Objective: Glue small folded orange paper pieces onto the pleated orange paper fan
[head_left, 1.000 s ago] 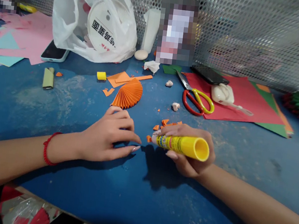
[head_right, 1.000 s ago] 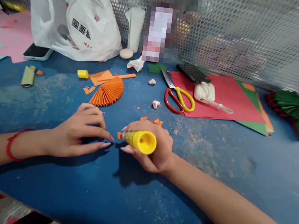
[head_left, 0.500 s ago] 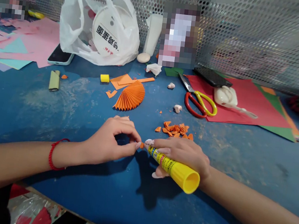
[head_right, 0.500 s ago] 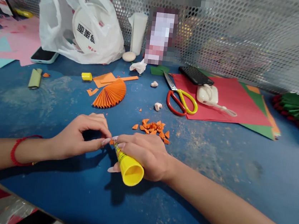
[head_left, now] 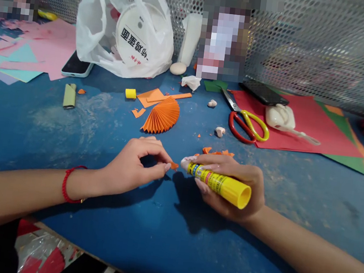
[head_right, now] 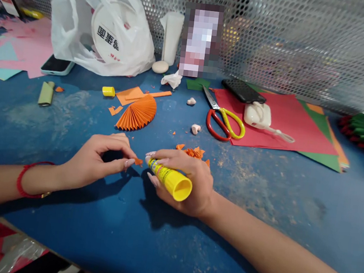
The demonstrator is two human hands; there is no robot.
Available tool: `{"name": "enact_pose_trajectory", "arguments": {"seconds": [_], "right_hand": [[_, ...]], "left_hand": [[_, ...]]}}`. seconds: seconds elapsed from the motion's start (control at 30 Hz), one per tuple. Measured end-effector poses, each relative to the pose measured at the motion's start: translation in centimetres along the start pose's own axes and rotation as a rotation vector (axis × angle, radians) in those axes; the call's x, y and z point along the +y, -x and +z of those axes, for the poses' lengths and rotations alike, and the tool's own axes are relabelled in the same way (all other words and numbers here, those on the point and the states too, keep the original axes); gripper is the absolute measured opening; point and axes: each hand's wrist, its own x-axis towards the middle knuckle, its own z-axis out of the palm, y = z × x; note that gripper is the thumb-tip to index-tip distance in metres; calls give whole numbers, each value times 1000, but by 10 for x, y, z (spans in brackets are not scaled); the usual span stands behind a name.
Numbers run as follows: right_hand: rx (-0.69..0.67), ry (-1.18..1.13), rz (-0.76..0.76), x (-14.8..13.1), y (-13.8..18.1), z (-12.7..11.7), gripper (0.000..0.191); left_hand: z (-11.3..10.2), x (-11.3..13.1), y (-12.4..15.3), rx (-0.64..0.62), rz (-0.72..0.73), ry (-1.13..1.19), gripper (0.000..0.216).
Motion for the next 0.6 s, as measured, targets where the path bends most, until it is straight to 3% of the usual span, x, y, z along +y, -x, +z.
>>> {"name": "enact_pose_trajectory", "arguments": {"seconds": [0.07, 0.17, 0.27, 0.5, 0.6], "right_hand": [[104, -98, 73, 0, -1, 1, 37], [238, -358, 318, 1, -4, 2, 20], [301, -590, 513, 5, -8, 2, 12], [313, -729, 646, 10, -13, -1, 17], [283, -786, 626, 9, -14, -1, 14]], "left_hand": [[-2, 0, 1, -7, -8, 30, 10], [-6, -1, 1, -55, 56, 86, 13], [-8, -2, 1, -94, 137, 107, 14], [-9, -1, 1, -59, 241, -1, 11], [-8, 0, 4, -53, 321, -111, 11]]}}
